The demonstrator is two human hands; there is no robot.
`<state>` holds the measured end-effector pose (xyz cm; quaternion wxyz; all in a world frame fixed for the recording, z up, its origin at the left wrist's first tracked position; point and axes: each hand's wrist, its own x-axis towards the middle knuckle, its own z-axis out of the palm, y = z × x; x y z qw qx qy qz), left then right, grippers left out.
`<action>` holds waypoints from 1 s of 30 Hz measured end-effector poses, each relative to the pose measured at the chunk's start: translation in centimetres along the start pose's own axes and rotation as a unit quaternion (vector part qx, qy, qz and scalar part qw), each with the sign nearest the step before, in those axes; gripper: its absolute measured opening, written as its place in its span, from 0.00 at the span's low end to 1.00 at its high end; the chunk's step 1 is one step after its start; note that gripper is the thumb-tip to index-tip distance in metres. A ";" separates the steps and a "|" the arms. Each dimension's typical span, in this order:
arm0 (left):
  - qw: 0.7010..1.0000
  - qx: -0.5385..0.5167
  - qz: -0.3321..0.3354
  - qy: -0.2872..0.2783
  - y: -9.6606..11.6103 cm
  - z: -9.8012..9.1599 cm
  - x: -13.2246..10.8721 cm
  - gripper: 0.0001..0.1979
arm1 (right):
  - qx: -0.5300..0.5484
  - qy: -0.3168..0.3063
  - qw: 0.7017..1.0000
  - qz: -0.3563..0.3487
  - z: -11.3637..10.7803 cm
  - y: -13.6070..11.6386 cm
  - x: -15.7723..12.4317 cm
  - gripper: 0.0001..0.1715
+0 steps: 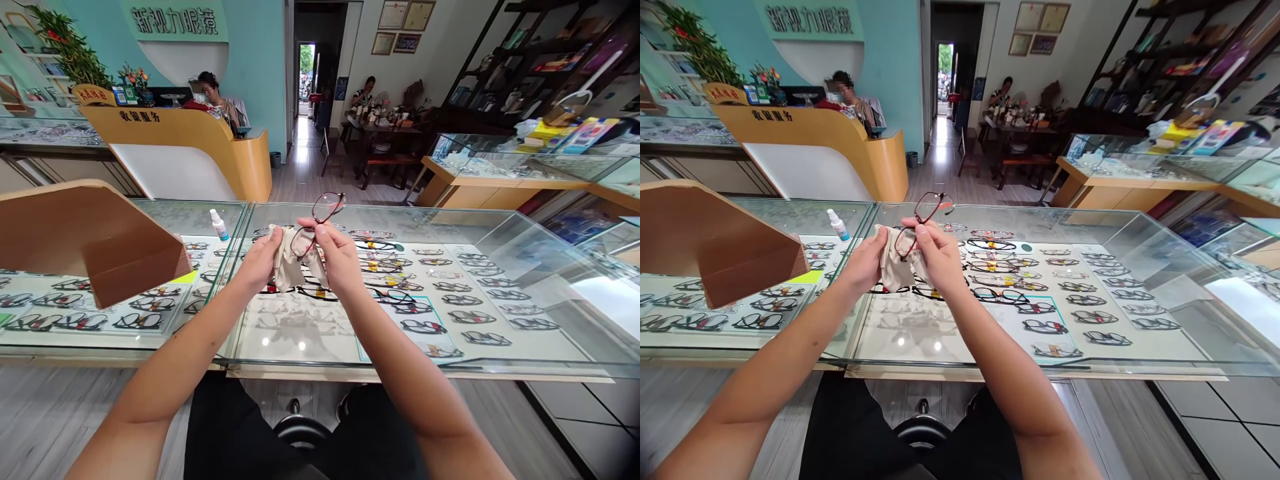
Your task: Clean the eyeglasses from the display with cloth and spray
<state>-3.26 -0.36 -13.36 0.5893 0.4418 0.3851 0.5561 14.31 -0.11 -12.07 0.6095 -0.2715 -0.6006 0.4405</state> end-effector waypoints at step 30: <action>0.993 -0.011 0.048 -0.112 2.8 -1.2 -0.2 0.30 | -0.093 -0.152 0.983 0.034 0.5 -0.3 -0.3 0.36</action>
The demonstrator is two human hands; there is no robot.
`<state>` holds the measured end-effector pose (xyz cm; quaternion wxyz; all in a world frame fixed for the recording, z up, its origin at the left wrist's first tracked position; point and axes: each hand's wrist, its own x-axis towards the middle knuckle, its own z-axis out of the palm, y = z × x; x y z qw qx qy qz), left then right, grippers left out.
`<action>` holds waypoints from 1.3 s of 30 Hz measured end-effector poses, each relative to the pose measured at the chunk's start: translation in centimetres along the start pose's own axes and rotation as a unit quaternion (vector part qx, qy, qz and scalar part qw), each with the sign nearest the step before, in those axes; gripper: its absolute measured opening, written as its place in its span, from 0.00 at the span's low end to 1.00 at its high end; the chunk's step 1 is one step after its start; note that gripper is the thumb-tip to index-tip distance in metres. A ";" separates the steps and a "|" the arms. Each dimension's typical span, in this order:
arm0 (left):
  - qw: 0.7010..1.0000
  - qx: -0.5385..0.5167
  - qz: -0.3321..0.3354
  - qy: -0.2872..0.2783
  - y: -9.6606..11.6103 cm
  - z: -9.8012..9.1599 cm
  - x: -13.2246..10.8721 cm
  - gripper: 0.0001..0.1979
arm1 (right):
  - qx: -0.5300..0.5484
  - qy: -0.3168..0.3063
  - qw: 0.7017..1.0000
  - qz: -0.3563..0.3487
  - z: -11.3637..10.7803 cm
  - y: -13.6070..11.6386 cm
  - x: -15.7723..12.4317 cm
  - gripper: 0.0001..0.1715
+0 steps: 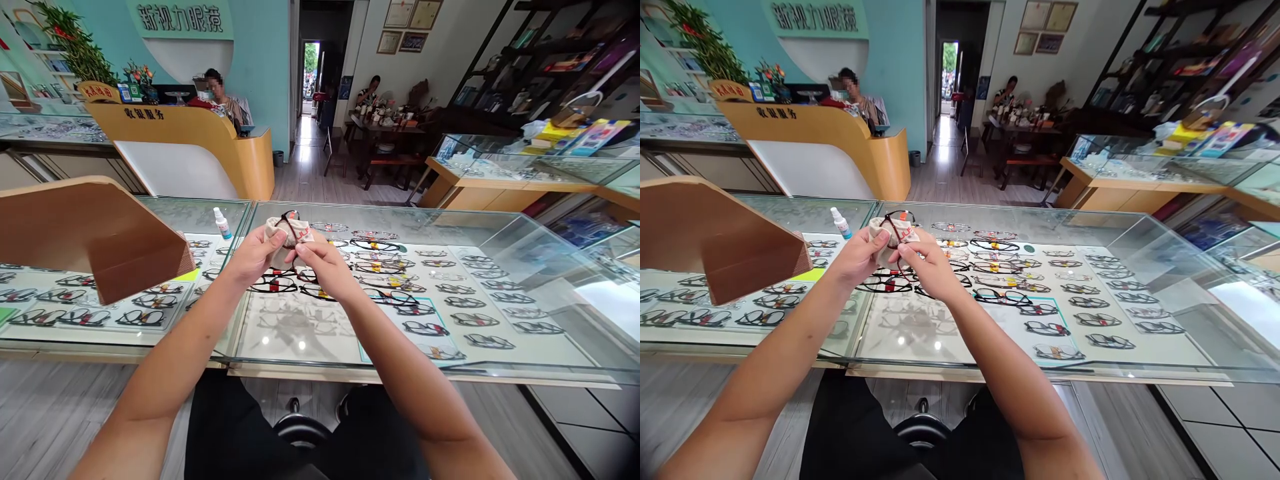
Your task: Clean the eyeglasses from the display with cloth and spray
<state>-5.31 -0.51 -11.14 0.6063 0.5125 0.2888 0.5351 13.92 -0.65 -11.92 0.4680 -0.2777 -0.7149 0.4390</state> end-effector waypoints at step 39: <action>0.983 0.036 0.071 0.165 -1.8 0.9 0.0 0.36 | -0.112 -0.039 0.990 -0.078 1.7 0.5 -0.9 0.36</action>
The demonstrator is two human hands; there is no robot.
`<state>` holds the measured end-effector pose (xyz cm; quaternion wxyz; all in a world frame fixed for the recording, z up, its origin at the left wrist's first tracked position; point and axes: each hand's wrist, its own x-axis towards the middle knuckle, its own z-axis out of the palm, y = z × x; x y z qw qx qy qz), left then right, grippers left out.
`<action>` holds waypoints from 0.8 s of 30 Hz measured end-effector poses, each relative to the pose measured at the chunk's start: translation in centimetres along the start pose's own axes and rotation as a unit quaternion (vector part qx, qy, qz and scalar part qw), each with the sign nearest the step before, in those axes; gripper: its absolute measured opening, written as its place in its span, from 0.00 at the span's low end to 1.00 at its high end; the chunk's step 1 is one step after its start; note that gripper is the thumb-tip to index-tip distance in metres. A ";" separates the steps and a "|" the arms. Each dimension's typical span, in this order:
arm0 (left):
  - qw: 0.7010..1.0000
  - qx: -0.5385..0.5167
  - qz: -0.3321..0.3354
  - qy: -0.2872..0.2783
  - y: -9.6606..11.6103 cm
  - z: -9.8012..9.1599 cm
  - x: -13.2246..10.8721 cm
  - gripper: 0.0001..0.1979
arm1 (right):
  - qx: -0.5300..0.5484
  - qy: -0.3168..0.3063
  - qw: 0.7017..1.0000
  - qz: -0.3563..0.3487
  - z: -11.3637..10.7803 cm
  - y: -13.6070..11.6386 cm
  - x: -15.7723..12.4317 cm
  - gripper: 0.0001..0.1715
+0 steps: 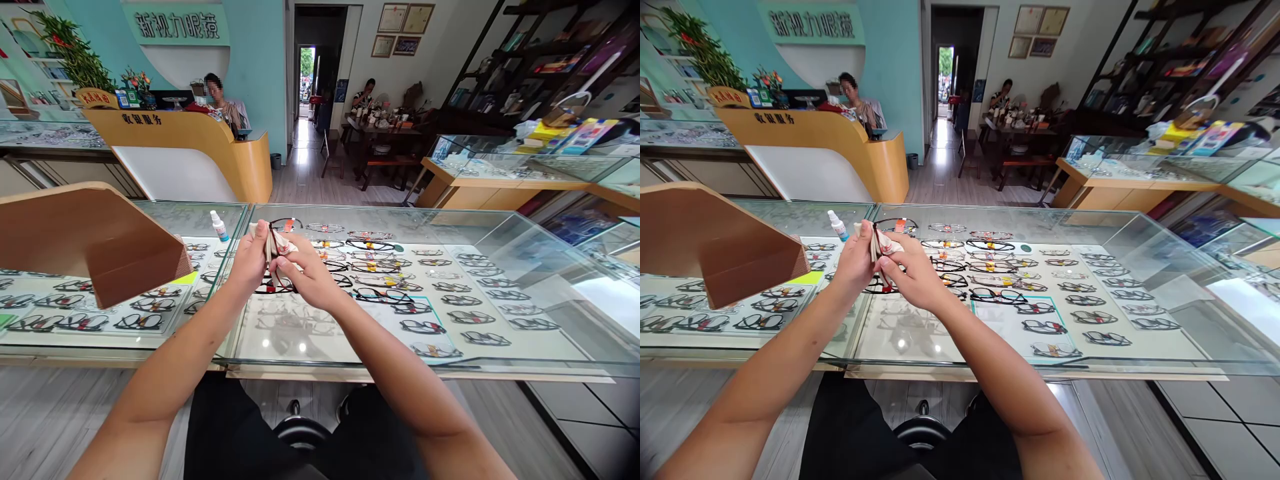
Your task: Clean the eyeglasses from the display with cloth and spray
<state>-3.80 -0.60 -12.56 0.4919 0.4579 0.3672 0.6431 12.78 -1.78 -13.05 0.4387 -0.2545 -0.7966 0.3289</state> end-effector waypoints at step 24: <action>0.989 0.002 -0.035 -0.145 1.7 -0.4 -0.2 0.29 | 0.104 0.016 0.993 0.047 -1.2 0.0 0.6 0.39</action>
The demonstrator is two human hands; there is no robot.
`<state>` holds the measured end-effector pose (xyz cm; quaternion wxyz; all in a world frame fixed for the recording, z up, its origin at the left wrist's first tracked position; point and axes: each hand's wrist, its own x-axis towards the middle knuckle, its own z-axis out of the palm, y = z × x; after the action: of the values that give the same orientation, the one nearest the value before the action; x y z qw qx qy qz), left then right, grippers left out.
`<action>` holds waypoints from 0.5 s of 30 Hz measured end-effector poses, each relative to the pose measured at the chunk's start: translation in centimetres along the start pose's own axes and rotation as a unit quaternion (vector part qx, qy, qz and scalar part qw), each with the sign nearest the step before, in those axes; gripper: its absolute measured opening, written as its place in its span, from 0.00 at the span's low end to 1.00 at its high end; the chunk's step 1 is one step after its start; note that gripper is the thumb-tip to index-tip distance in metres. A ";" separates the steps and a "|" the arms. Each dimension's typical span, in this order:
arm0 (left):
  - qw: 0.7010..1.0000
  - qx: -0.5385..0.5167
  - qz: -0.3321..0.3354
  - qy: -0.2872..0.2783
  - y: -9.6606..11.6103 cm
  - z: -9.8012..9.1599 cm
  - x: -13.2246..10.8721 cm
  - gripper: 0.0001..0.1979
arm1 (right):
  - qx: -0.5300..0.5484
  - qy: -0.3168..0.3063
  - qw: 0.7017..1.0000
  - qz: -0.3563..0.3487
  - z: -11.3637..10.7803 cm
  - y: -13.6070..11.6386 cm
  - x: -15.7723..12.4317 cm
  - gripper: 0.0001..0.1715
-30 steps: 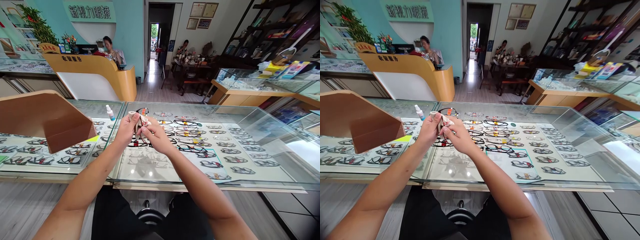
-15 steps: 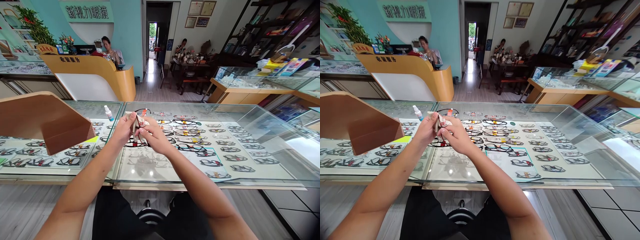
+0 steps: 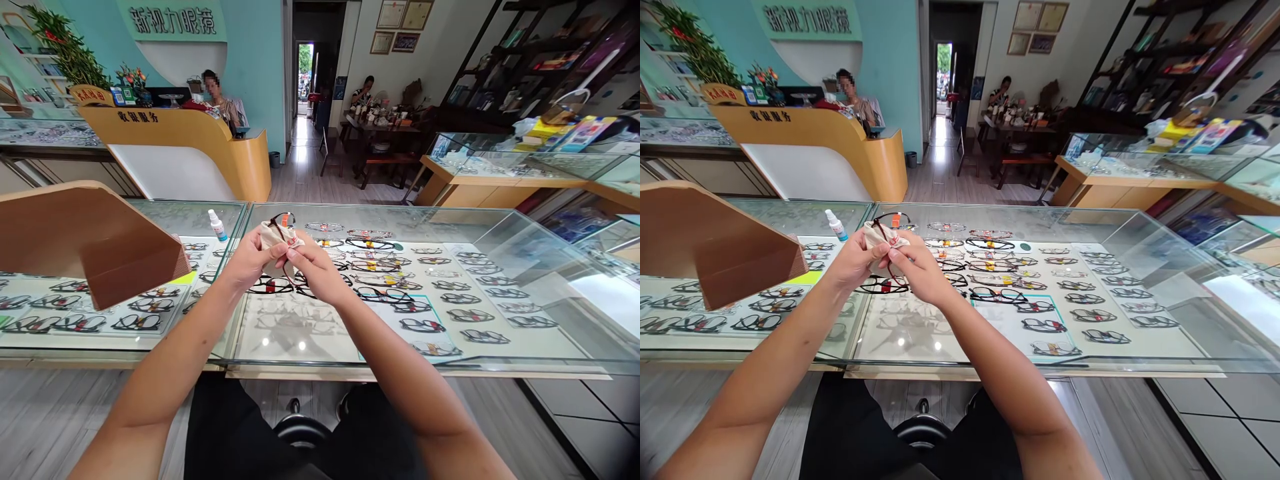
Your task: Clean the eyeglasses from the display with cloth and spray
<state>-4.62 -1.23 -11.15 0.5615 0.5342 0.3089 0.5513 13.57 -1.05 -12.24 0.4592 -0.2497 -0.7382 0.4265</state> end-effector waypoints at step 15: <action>0.996 0.057 0.051 0.036 -0.3 0.2 -0.2 0.37 | 0.011 -0.035 0.999 0.005 -0.2 -0.6 0.0 0.36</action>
<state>-4.39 -1.41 -11.42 0.4897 0.5602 0.3325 0.5795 13.81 -1.30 -11.67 0.4339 -0.2331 -0.7477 0.4453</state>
